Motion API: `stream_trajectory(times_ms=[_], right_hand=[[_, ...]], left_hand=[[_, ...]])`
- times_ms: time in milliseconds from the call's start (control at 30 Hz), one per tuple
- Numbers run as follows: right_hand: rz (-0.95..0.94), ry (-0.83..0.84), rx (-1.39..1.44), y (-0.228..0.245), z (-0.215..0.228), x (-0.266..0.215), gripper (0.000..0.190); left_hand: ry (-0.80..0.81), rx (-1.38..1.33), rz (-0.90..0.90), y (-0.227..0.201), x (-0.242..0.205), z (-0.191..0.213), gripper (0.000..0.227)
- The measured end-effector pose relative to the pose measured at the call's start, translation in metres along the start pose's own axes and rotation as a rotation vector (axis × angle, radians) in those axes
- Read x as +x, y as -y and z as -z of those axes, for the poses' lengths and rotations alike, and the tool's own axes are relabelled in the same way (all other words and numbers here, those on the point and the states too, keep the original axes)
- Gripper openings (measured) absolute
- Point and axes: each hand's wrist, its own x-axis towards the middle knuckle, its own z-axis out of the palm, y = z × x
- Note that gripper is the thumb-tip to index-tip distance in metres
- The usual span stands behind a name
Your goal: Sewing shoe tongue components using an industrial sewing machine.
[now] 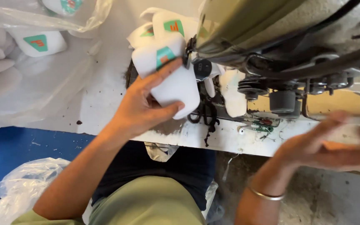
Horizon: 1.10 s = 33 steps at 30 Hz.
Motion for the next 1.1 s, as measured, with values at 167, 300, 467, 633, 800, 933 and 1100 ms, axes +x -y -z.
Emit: stream_trajectory(times_ms=[167, 300, 467, 633, 800, 933, 1100], right_hand=[[0.107, 0.034, -0.403, -0.040, 0.023, -0.026, 0.028], [0.120, 0.016, -0.531, -0.065, 0.028, -0.041, 0.027], [-0.380, -0.116, 0.176, -0.052, 0.006, -0.068, 0.027], [-1.061, 0.640, 0.893, 0.145, -0.078, -0.050, 0.011], [-1.397, 0.451, 1.057, 0.170, -0.105, -0.047, 0.036], [-1.398, 0.432, 0.978, 0.171, -0.109, -0.044, 0.039], [-1.396, 0.457, 0.930, 0.174, -0.107, -0.035, 0.036]], left_hand=[[0.134, -0.048, 0.070, -0.003, 0.017, 0.015, 0.079], [0.154, -0.018, 0.083, 0.002, 0.017, 0.021, 0.079], [0.247, -0.001, 0.061, -0.009, 0.034, 0.040, 0.082], [0.373, 0.004, 0.082, -0.022, 0.060, 0.061, 0.085], [0.454, -0.022, 0.166, -0.027, 0.089, 0.072, 0.083], [0.442, 0.057, 0.152, -0.023, 0.095, 0.070, 0.082], [0.266, 0.059, 0.045, -0.016, 0.053, 0.039, 0.081]])
